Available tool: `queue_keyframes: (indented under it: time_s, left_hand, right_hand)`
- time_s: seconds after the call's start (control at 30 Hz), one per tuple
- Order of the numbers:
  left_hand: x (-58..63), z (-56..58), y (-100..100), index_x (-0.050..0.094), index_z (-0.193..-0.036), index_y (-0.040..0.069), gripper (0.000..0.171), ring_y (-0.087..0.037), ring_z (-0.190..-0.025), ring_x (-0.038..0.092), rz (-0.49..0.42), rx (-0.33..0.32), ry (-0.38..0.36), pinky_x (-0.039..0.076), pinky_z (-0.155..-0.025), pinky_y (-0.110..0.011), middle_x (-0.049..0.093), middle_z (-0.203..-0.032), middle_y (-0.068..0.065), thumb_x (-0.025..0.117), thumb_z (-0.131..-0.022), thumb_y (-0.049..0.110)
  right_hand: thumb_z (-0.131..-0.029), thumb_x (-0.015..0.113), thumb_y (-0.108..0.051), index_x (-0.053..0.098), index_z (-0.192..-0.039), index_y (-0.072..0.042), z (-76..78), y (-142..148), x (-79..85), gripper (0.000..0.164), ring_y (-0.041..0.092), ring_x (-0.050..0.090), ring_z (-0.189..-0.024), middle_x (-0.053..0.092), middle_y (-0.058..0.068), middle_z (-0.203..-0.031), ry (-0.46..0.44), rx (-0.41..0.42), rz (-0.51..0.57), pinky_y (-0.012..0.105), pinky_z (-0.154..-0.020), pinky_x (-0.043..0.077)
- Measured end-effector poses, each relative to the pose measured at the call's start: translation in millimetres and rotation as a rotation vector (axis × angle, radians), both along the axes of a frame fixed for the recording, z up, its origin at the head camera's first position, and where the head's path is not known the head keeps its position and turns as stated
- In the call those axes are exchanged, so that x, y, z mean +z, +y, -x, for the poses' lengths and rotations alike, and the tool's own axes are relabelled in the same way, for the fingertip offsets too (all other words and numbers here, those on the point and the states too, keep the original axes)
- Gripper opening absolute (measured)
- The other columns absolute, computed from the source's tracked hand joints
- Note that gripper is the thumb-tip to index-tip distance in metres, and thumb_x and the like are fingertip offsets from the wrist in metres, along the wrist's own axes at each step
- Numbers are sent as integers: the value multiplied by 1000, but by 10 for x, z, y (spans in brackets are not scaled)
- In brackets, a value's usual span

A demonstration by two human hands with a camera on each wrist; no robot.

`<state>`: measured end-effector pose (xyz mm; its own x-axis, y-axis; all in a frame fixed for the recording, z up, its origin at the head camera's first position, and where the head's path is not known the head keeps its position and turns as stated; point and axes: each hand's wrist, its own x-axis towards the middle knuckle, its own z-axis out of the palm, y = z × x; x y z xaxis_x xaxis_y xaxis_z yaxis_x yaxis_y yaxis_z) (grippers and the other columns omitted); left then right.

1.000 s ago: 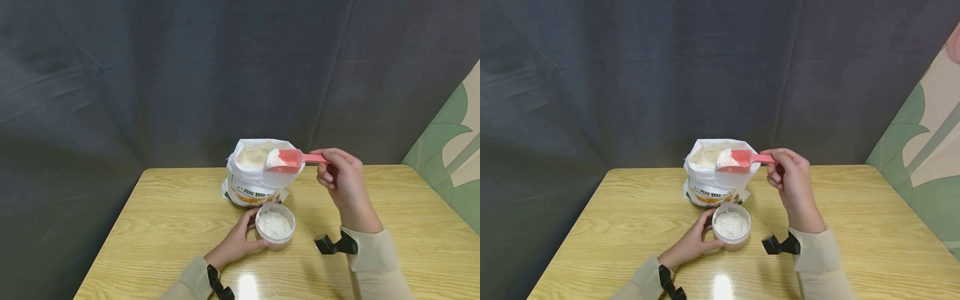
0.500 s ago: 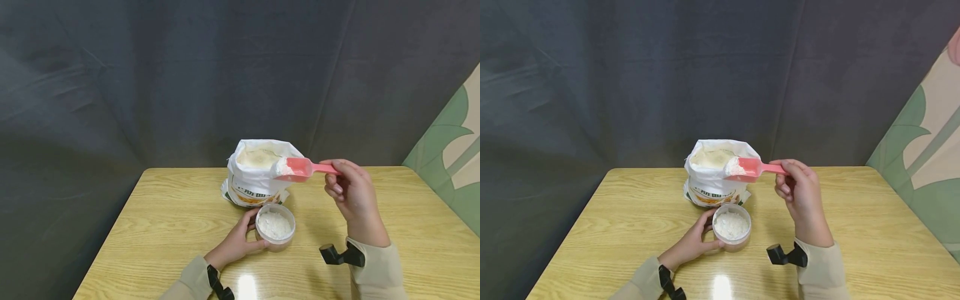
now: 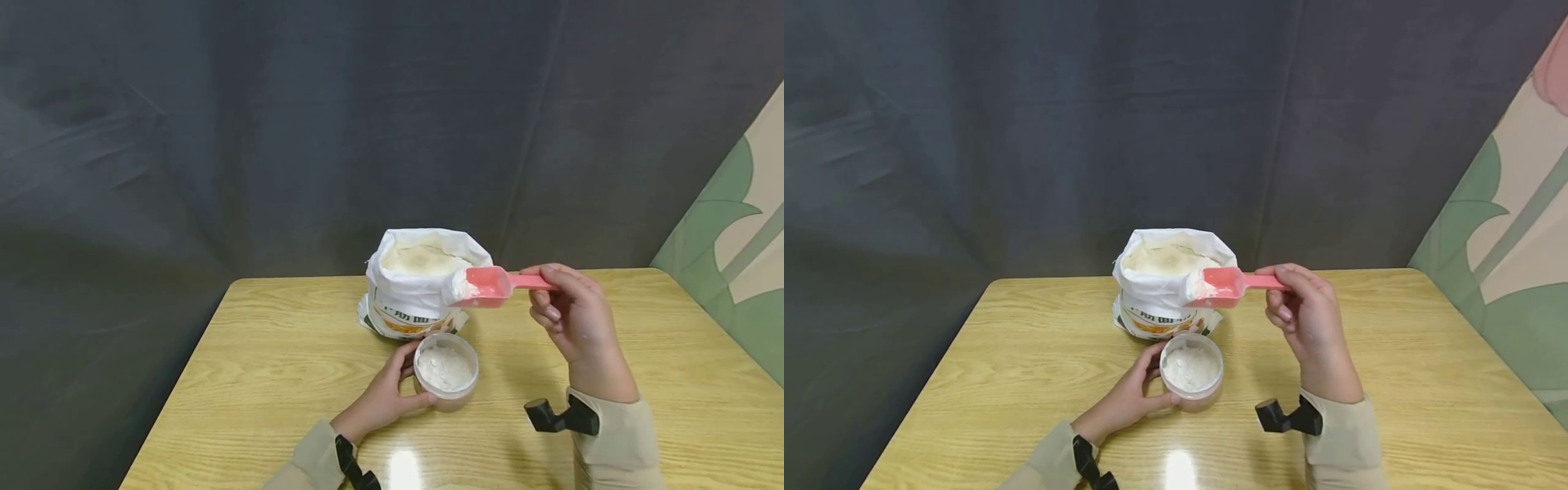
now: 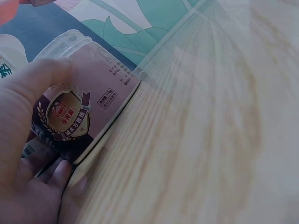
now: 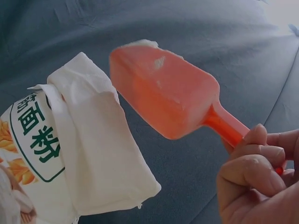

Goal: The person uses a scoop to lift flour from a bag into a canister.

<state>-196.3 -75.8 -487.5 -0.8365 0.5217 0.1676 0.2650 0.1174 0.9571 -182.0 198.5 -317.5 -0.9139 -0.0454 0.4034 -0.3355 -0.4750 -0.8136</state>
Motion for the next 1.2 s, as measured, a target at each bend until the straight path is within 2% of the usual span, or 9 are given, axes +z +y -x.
queue_keyframes:
  time_s: [0.17, 0.33, 0.73, 0.83, 0.97, 1.03, 1.1, 1.2]
  left_hand:
    - [0, -17, -23, 31, -156, 19, 88, -22, -138, 44, 10, 17, -15, 38, -115, -30, 41, -154, -4, 84, -86, 22]
    - [-1, -18, -41, 31, -156, 20, 88, -21, -139, 44, 11, 18, -16, 38, -116, -29, 41, -154, -3, 84, -86, 22]
    - [14, -16, -32, 31, -156, 19, 87, -19, -141, 41, -15, 5, -14, 37, -116, -28, 40, -154, -2, 83, -86, 17]
    - [4, -10, -27, 31, -156, 18, 87, -19, -141, 41, -15, 7, -3, 37, -116, -28, 41, -154, -2, 84, -86, 17]
    - [-9, -3, -20, 31, -156, 19, 88, -19, -140, 41, -15, 6, 0, 37, -116, -28, 40, -154, -2, 84, -86, 17]
    - [-6, -3, -15, 31, -156, 19, 88, -19, -140, 41, -17, 5, -2, 37, -116, -28, 40, -154, -2, 84, -86, 17]
    - [0, -4, -10, 31, -156, 19, 88, -19, -141, 41, -17, 4, -2, 37, -116, -28, 39, -155, -3, 84, -86, 17]
    - [18, -8, -2, 30, -156, 19, 89, -19, -140, 42, -14, 2, -5, 37, -116, -28, 39, -155, -3, 84, -86, 17]
  right_hand:
    - [-109, 34, -3, 75, -92, 3, 34, 38, -31, 45, 15, 22, -45, 49, 3, -60, 13, 64, -50, 30, -41, 6]
    - [-108, 33, -2, 76, -90, 0, 62, 58, -62, 47, 15, 21, -45, 51, 1, -59, -21, 93, -94, 30, -42, 4]
    - [-106, 33, 3, 77, -91, -6, 144, 112, -140, 47, 16, 19, -46, 52, -5, -59, -38, 192, -293, 34, -43, 3]
    - [-105, 36, 2, 77, -90, -7, 147, 113, -137, 45, 16, 19, -46, 51, -5, -58, -64, 176, -356, 35, -43, 5]
    - [-104, 43, -2, 77, -85, -9, 140, 94, -121, 39, 11, 25, -43, 50, -5, -56, -135, 104, -469, 36, -43, 9]
    - [-104, 47, -4, 76, -85, -9, 138, 79, -115, 35, 7, 31, -43, 51, -4, -56, -166, 71, -539, 31, -39, 13]
    - [-103, 48, -5, 75, -86, -5, 136, 63, -113, 32, 4, 35, -43, 51, -4, -56, -188, 48, -606, 24, -37, 19]
    - [-103, 49, -6, 71, -92, 7, 131, 39, -114, 28, 4, 36, -45, 52, -3, -58, -208, 35, -685, 16, -39, 27]
